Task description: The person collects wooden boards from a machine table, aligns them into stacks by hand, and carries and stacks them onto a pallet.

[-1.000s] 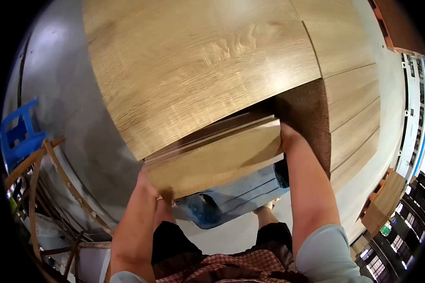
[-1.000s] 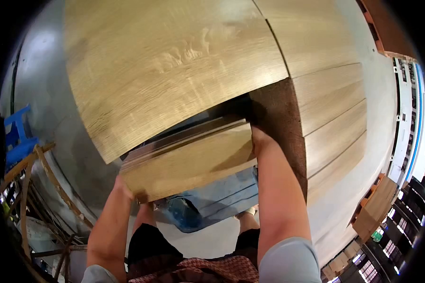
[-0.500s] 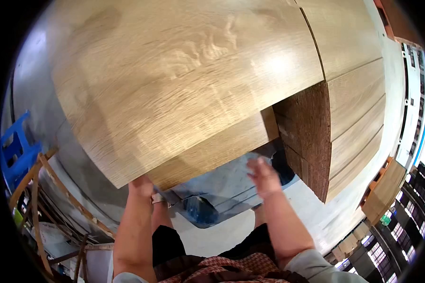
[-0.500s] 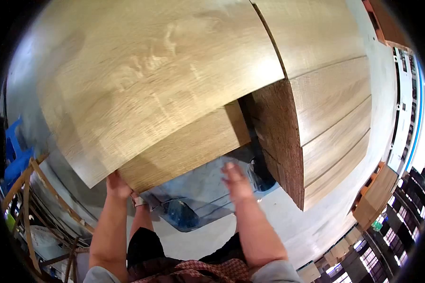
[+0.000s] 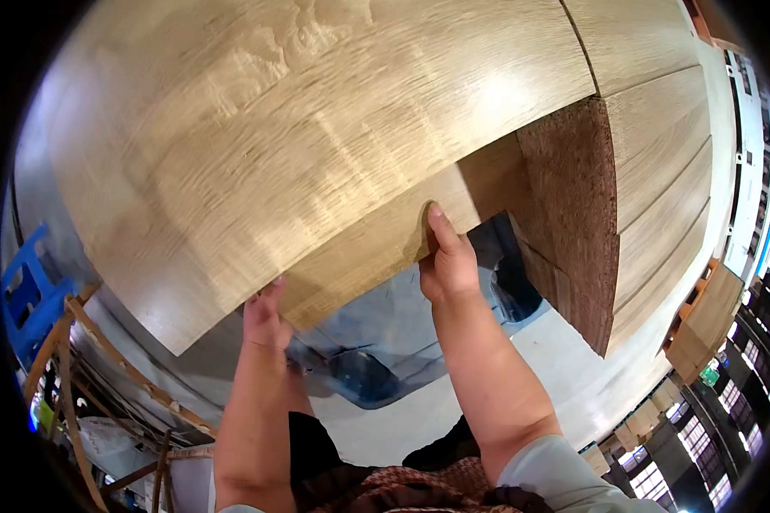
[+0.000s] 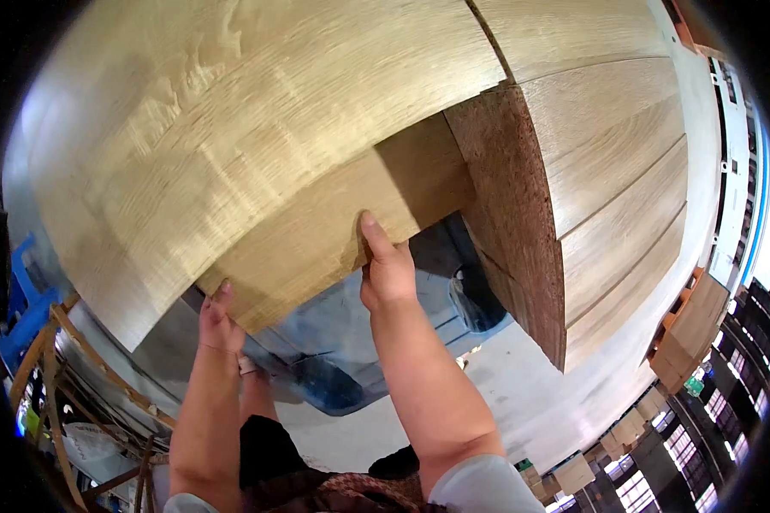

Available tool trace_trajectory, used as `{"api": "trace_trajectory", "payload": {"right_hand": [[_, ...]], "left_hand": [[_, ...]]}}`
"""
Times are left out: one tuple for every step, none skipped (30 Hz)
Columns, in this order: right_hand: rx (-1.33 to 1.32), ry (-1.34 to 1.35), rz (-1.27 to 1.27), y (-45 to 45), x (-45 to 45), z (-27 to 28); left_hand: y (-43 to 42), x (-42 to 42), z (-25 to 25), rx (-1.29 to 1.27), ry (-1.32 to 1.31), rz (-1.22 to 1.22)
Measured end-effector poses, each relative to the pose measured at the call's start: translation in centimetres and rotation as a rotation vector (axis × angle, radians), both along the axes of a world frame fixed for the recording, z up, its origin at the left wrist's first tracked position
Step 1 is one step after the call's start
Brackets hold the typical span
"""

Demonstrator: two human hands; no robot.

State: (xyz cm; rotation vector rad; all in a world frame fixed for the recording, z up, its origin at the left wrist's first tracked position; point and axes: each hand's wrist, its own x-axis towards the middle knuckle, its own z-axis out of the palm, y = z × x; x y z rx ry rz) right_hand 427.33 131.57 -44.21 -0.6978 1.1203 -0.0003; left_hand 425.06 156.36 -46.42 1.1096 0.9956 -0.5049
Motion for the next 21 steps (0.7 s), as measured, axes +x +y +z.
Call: {"api": "trace_trajectory", "payload": {"right_hand": [[-0.004,0.023,-0.017,0.1,0.0,0.0],[-0.003,0.014,-0.018,0.1,0.2,0.0],[0.001,0.006,-0.021,0.1,0.2,0.0],[0.006,-0.004,-0.027,0.1,0.3,0.0],[-0.004,-0.016,0.003,0.1,0.2,0.0],[-0.014,-0.028,0.030,0.0,0.1,-0.1],[-0.023,-0.038,0.054,-0.1,-0.1,-0.3],[-0.009,-0.049,0.061,-0.2,-0.2,-0.4],[0.004,-0.062,0.067,-0.3,-0.3,-0.7],[0.015,-0.079,0.071,-0.5,-0.3,-0.8],[-0.025,-0.097,0.102,-0.6,-0.4,-0.7],[-0.058,-0.052,0.146,-0.6,-0.4,-0.8],[-0.092,-0.011,0.188,-0.7,-0.3,-0.5],[-0.128,0.029,0.227,-1.3,-0.5,0.0],[-0.172,0.099,0.356,-2.0,-0.8,0.8],[-0.249,0.142,0.474,-2.7,-2.0,0.8],[-0.324,0.189,0.590,-3.4,-4.1,0.6],[-0.397,0.242,0.707,-4.0,-6.6,0.6],[-0.420,0.260,0.743,-4.8,-9.8,2.0],[-0.462,0.300,0.833,-6.0,-13.2,4.2],[-0.504,0.339,0.925,-7.7,-16.9,6.8]], "left_hand": [[0.1,-0.2,-0.2,-0.029,0.002,-0.002],[0.4,-0.2,-0.5,-0.058,0.002,-0.006],[0.6,-0.2,-0.6,-0.085,0.002,-0.013],[0.8,-0.2,-0.8,-0.136,0.000,0.038],[0.8,-0.2,-1.0,-0.186,-0.002,0.084],[0.5,0.1,-0.9,-0.236,-0.003,0.126],[0.3,0.5,-0.7,-0.252,-0.009,0.111],[0.2,0.8,-0.2,-0.266,-0.010,0.095],[-0.1,0.9,0.3,-0.281,-0.013,0.078],[-0.3,0.9,0.6,-0.272,-0.011,0.067],[-0.4,1.0,1.0,-0.262,-0.009,0.051],[-0.5,1.2,1.4,-0.252,-0.013,0.034],[-0.4,1.4,1.6,-0.160,-0.017,0.005],[-0.5,1.3,1.3,-0.072,-0.027,-0.025],[-0.5,1.3,1.1,0.017,-0.040,-0.054],[-0.4,1.2,1.3,0.115,-0.011,-0.060],[-0.3,0.8,2.0,0.214,0.018,-0.067],[-0.2,0.3,3.3,0.314,0.047,-0.072],[-1.1,-0.4,5.9,0.371,0.076,-0.190],[-1.9,-1.5,8.8,0.427,0.103,-0.309],[-1.8,-3.2,10.8,0.451,0.118,-0.485]]}}
